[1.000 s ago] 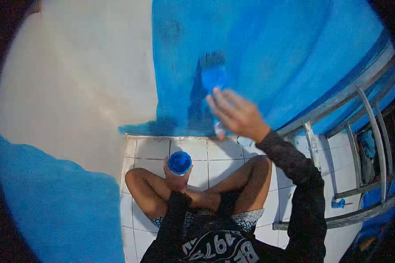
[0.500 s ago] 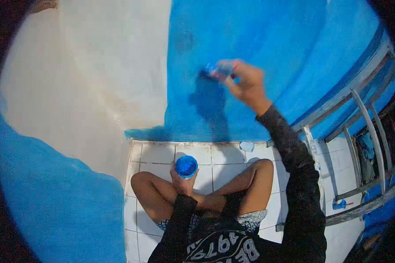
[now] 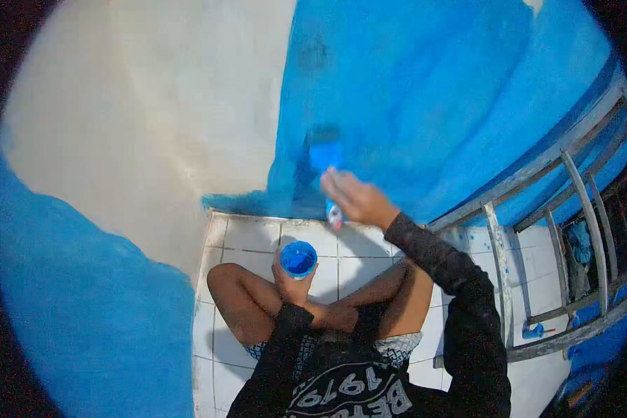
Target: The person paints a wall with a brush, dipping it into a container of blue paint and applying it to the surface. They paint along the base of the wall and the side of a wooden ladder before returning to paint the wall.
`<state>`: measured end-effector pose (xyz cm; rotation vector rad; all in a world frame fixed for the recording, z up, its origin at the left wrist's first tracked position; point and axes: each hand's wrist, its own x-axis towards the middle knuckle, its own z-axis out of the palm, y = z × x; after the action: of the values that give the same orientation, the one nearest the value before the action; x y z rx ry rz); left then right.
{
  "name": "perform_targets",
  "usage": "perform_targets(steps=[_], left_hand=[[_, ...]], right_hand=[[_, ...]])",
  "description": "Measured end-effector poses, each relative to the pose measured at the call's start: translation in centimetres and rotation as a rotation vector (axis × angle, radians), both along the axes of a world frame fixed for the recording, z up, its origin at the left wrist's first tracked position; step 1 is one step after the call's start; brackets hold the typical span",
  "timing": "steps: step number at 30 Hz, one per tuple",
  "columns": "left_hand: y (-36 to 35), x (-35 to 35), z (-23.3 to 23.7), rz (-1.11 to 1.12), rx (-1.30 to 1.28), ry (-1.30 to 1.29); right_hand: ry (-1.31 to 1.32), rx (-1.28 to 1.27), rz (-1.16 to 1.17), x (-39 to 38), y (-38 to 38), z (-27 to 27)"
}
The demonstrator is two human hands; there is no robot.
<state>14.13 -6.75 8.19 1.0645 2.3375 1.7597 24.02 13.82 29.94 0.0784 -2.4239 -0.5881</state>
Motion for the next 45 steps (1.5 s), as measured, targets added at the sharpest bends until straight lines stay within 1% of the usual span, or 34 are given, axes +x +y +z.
perform_targets(steps=[1,2,4,5,7,8,9,11,13,14,15,16,18,20,22,23,24,26,28,29,31,32,33,34,35,36,37,38,39,41,42,44,45], left_hand=[[0.1,0.0,-0.4,0.011,0.015,-0.002],[0.2,0.0,-1.0,0.010,0.020,0.003],[0.2,-0.2,-1.6,-0.064,0.003,0.007],[0.1,-0.1,-1.0,-0.067,0.006,0.017],[-0.4,0.3,1.0,-0.060,-0.078,-0.032],[-0.4,0.1,0.9,-0.059,-0.077,-0.027],[-0.3,0.1,0.4,-0.051,-0.074,0.009],[-0.1,0.1,0.2,-0.047,-0.071,0.041],[-0.2,0.2,0.4,-0.034,-0.064,0.079],[-0.1,0.1,-0.1,-0.033,-0.065,0.074],[0.2,-0.1,-0.8,-0.032,-0.068,0.035],[0.4,-0.1,-1.4,-0.034,-0.071,-0.003],[0.5,0.1,-1.4,-0.016,-0.077,0.018],[0.8,-0.1,-1.4,0.002,-0.070,0.050],[0.8,0.0,-2.0,-0.019,-0.052,-0.030],[0.7,-0.2,-1.6,-0.037,-0.052,0.065],[0.5,-0.3,-0.7,-0.035,-0.047,0.071],[0.1,0.2,0.5,-0.016,-0.137,-0.058],[0.1,0.3,-0.7,-0.013,-0.081,-0.060],[0.1,0.2,-1.1,-0.016,-0.027,-0.059],[0.1,0.0,-0.1,-0.052,-0.021,-0.036],[0.0,-0.1,0.4,-0.094,-0.023,-0.022],[0.0,-0.2,0.2,-0.094,-0.023,-0.020],[0.1,-0.1,-0.4,-0.050,-0.022,0.046],[0.1,0.0,-1.0,-0.011,-0.025,0.110],[0.1,0.1,-1.2,-0.021,-0.032,0.107],[0.1,0.0,-1.5,-0.040,0.021,0.069],[0.2,0.0,-1.5,-0.055,0.075,0.027],[-0.1,-0.1,-0.3,-0.081,-0.009,0.022],[0.3,-0.3,-2.3,-0.046,-0.044,0.028],[0.5,-0.2,-3.1,-0.011,-0.070,0.041],[0.6,0.1,-1.8,0.011,-0.033,0.054],[0.6,0.0,-1.6,0.013,-0.023,0.100]], right_hand=[[-0.098,-0.032,-0.011,0.1,-0.7,-2.4],[-0.092,-0.027,-0.013,-0.1,-1.2,-4.4],[-0.163,-0.244,0.008,-0.6,-1.7,-7.0],[-0.153,-0.242,0.007,-0.8,-1.4,-7.0],[0.009,-0.426,0.044,-1.9,-0.5,-5.6],[0.059,-0.506,0.076,-2.0,0.6,-4.2],[0.105,-0.588,0.106,-2.0,1.3,-0.9],[0.319,-0.387,0.110,-1.7,1.1,8.1],[0.552,-0.171,0.115,-1.2,1.4,14.3],[0.568,-0.119,0.082,-0.7,0.6,17.2],[0.584,-0.064,0.049,-0.4,0.0,19.5],[0.581,-0.064,0.047,-0.5,0.2,20.8],[0.582,0.283,0.167,-0.9,0.6,22.4],[0.556,0.284,0.173,-1.6,1.6,20.3],[0.296,0.285,-0.023,-2.2,2.1,15.7],[0.226,0.323,-0.023,-2.6,1.9,13.1],[0.157,0.360,-0.022,-2.9,1.4,10.6],[0.031,0.232,0.079,-3.1,-0.9,6.2],[-0.062,0.173,0.099,-3.6,-2.1,1.1],[-0.057,0.177,0.102,-3.7,-2.3,-0.4],[-0.140,0.002,0.115,-4.2,-2.8,-1.1],[-0.135,0.004,0.116,-4.4,-2.4,-1.2],[-0.093,-0.123,0.142,-4.6,-1.9,0.0],[-0.051,-0.251,0.165,-4.8,-1.3,1.4],[0.064,-0.292,0.206,-5.0,-0.1,3.4],[0.179,-0.333,0.243,-5.2,0.8,6.8],[0.226,-0.497,0.377,-4.6,2.0,10.2],[0.311,-0.558,0.265,-3.7,2.3,13.6],[0.451,-0.372,0.187,-2.8,2.0,17.2],[0.613,-0.146,0.087,-1.6,2.1,21.8],[0.605,-0.152,0.081,-1.0,2.1,23.3],[0.695,0.218,0.184,0.1,2.2,25.1],[0.690,0.217,0.179,0.6,2.5,24.5]])
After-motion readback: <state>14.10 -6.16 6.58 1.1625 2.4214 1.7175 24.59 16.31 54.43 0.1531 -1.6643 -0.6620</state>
